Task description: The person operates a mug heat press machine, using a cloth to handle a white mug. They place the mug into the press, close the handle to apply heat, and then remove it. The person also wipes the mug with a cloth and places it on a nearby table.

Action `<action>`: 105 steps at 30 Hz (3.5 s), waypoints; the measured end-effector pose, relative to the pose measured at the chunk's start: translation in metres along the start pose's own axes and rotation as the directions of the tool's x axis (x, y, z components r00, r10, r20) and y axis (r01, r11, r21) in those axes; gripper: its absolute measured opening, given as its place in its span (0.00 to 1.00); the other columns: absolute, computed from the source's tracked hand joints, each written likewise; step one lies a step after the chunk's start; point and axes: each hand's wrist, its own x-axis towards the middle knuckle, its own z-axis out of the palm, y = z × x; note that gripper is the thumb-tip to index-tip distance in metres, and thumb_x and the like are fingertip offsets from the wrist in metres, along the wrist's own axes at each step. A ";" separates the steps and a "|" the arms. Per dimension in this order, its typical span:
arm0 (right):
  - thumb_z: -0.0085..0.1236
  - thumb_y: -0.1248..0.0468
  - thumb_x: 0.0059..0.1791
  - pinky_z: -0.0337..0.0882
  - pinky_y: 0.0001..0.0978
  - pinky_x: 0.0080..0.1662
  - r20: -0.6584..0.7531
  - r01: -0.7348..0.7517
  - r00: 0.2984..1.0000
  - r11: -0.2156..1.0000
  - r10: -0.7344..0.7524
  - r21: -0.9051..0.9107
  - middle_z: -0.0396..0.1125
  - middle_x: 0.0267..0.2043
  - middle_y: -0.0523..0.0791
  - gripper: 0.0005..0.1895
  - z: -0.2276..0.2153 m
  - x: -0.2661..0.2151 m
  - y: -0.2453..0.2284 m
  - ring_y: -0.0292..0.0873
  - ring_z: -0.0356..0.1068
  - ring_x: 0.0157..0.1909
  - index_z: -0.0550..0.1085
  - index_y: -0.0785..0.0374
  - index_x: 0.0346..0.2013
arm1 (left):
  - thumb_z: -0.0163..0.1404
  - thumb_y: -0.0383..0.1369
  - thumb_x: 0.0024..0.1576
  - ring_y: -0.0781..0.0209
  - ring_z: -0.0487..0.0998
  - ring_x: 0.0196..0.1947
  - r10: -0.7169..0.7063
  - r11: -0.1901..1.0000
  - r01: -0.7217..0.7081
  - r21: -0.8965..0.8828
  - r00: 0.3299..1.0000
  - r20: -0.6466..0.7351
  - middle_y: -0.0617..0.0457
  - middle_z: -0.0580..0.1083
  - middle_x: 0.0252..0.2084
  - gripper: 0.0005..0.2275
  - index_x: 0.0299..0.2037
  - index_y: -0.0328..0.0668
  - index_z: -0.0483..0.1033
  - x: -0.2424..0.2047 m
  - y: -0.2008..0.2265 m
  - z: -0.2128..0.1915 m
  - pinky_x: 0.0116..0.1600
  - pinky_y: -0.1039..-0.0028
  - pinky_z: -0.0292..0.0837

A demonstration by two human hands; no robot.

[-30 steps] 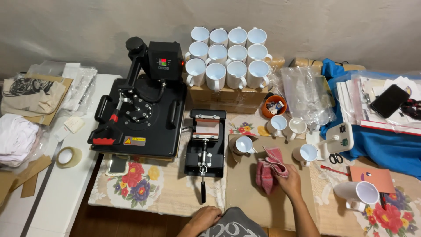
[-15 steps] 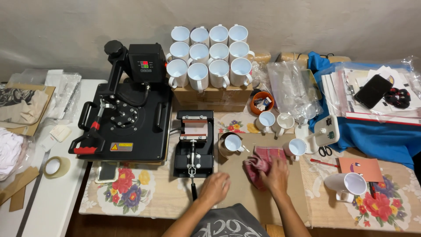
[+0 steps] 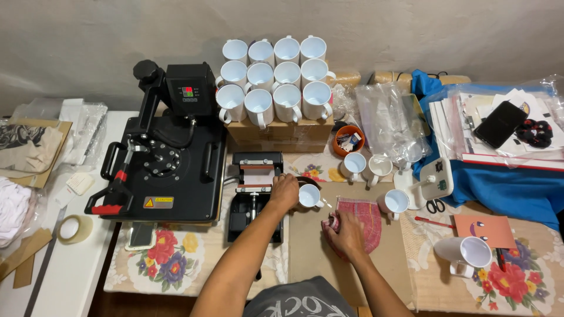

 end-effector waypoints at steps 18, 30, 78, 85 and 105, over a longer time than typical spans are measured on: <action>0.70 0.44 0.52 0.74 0.50 0.64 0.002 0.036 0.999 0.987 -0.037 0.158 0.79 0.52 0.42 0.27 0.026 0.041 -0.010 0.51 0.78 0.63 0.78 0.36 0.66 | 0.49 0.25 0.67 0.38 0.84 0.57 0.000 0.782 -0.199 -0.591 0.948 -0.319 0.47 0.82 0.51 0.14 0.58 0.45 0.84 -0.145 0.038 -0.032 0.63 0.57 0.79; 0.64 0.41 0.50 0.73 0.64 0.53 -0.108 0.043 0.992 0.969 -0.071 -0.244 0.75 0.58 0.53 0.27 0.017 0.001 0.046 0.65 0.73 0.57 0.81 0.49 0.60 | 0.50 0.39 0.74 0.59 0.81 0.60 0.002 0.826 0.299 -0.478 0.847 0.532 0.55 0.80 0.64 0.12 0.63 0.50 0.79 -0.296 0.065 -0.043 0.65 0.63 0.78; 0.65 0.54 0.57 0.66 0.46 0.40 -0.203 0.266 0.958 0.895 -0.204 0.359 0.71 0.26 0.46 0.14 0.014 0.017 -0.012 0.47 0.68 0.31 0.78 0.58 0.32 | 0.49 0.34 0.70 0.45 0.82 0.54 -0.108 0.755 0.319 -0.573 0.922 0.371 0.46 0.83 0.53 0.10 0.50 0.43 0.84 -0.392 0.062 0.090 0.58 0.55 0.74; 0.69 0.50 0.57 0.64 0.36 0.43 -0.077 0.129 0.991 0.902 -0.106 0.412 0.59 0.24 0.42 0.24 -0.085 -0.064 -0.066 0.37 0.57 0.35 0.70 0.58 0.25 | 0.47 0.37 0.74 0.44 0.79 0.59 -0.156 0.716 0.403 -0.570 0.889 0.431 0.45 0.79 0.55 0.11 0.54 0.45 0.82 -0.411 0.062 0.071 0.63 0.56 0.73; 0.78 0.58 0.50 0.70 0.28 0.41 0.200 0.511 0.646 0.612 -0.737 0.603 0.72 0.28 0.34 0.08 0.080 -0.319 -0.380 0.29 0.64 0.36 0.87 0.57 0.36 | 0.50 0.36 0.70 0.52 0.80 0.49 -0.591 0.440 0.399 -0.805 0.803 0.076 0.50 0.79 0.47 0.07 0.47 0.47 0.81 -0.760 -0.085 0.133 0.56 0.66 0.73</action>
